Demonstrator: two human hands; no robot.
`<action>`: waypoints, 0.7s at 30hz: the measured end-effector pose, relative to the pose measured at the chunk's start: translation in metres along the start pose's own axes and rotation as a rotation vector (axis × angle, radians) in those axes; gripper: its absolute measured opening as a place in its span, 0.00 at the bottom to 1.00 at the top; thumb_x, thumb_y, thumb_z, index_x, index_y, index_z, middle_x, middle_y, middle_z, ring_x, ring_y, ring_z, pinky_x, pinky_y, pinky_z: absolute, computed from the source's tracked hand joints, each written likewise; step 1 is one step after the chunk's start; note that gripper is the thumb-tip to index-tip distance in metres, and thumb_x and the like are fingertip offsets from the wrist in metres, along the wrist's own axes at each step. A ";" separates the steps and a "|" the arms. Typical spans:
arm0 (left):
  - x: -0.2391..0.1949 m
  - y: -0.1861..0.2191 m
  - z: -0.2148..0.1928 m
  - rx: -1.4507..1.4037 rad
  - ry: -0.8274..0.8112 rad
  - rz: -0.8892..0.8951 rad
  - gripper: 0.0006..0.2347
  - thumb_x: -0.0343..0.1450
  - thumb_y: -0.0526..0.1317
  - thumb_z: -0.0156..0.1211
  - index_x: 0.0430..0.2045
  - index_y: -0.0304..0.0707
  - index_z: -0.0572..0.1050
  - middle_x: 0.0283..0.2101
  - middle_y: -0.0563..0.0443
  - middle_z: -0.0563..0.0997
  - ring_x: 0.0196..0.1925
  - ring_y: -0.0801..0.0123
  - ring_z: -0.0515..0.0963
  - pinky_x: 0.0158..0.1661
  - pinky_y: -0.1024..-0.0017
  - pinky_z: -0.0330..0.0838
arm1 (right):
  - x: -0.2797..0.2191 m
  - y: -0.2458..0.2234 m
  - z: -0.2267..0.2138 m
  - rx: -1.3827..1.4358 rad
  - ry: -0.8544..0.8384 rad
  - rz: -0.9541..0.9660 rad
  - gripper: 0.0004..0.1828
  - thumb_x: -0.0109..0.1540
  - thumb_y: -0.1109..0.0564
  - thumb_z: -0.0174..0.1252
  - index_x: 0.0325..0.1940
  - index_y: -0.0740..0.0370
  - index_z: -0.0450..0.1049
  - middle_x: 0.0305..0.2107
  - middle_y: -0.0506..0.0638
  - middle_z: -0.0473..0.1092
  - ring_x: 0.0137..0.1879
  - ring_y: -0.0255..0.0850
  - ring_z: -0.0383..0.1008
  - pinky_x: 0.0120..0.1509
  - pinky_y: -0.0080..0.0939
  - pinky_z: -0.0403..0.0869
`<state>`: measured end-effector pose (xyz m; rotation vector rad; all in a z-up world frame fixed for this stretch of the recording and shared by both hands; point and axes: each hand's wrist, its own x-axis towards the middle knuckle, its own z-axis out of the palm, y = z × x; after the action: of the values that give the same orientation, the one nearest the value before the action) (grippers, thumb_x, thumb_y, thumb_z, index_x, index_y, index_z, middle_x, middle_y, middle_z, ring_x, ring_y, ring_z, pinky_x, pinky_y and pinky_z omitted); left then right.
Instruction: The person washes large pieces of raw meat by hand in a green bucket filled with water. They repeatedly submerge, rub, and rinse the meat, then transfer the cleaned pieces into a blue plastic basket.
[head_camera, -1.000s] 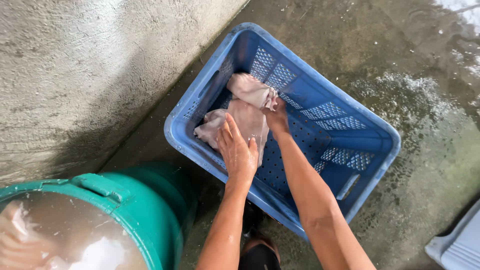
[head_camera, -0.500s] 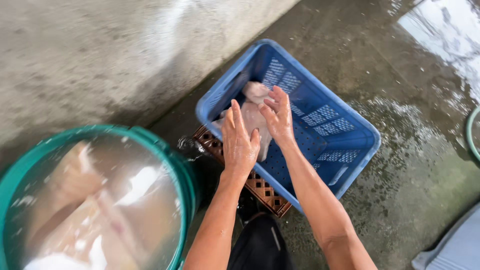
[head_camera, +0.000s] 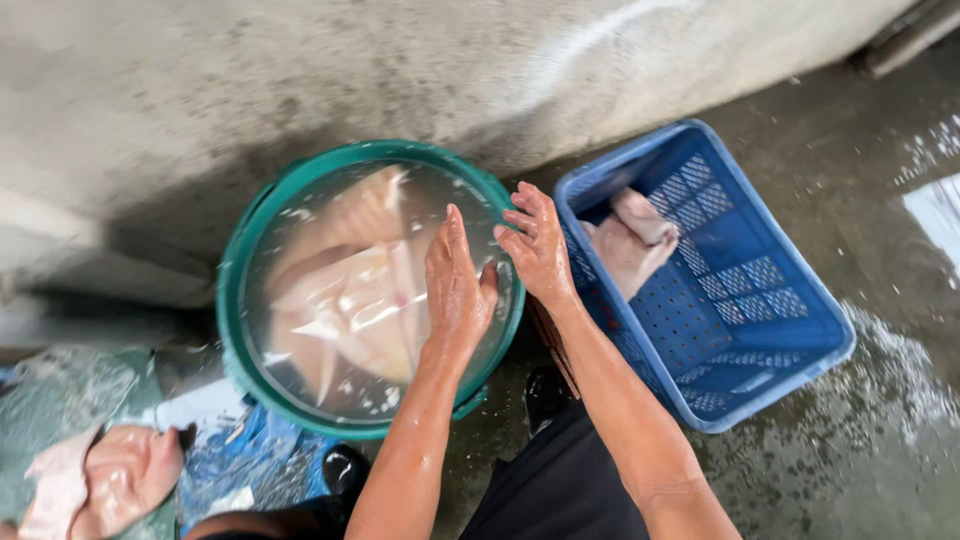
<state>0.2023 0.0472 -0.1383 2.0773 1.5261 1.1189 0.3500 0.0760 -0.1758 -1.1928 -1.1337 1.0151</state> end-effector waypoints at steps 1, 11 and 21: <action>-0.006 -0.011 -0.014 0.014 -0.006 -0.024 0.43 0.63 0.29 0.69 0.72 0.27 0.46 0.63 0.26 0.67 0.60 0.34 0.69 0.60 0.47 0.63 | -0.004 -0.001 0.015 -0.013 -0.030 0.015 0.39 0.61 0.63 0.63 0.74 0.58 0.55 0.64 0.62 0.62 0.66 0.51 0.71 0.61 0.49 0.77; -0.083 -0.118 -0.072 0.218 -0.088 -0.393 0.43 0.62 0.35 0.72 0.70 0.31 0.49 0.66 0.15 0.56 0.65 0.27 0.61 0.63 0.45 0.58 | -0.026 0.064 0.128 -0.428 -0.193 0.223 0.44 0.58 0.54 0.70 0.72 0.70 0.57 0.63 0.65 0.63 0.65 0.53 0.71 0.63 0.47 0.70; -0.106 -0.222 -0.048 -0.130 0.056 -0.664 0.49 0.60 0.45 0.72 0.70 0.18 0.43 0.73 0.21 0.49 0.77 0.36 0.49 0.74 0.57 0.44 | -0.023 0.066 0.151 -0.027 -0.276 0.622 0.42 0.58 0.58 0.70 0.69 0.68 0.54 0.57 0.60 0.71 0.61 0.47 0.74 0.65 0.43 0.74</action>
<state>0.0094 0.0243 -0.2962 1.2954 1.9019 0.9763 0.1972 0.0846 -0.2412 -1.5023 -1.0006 1.6803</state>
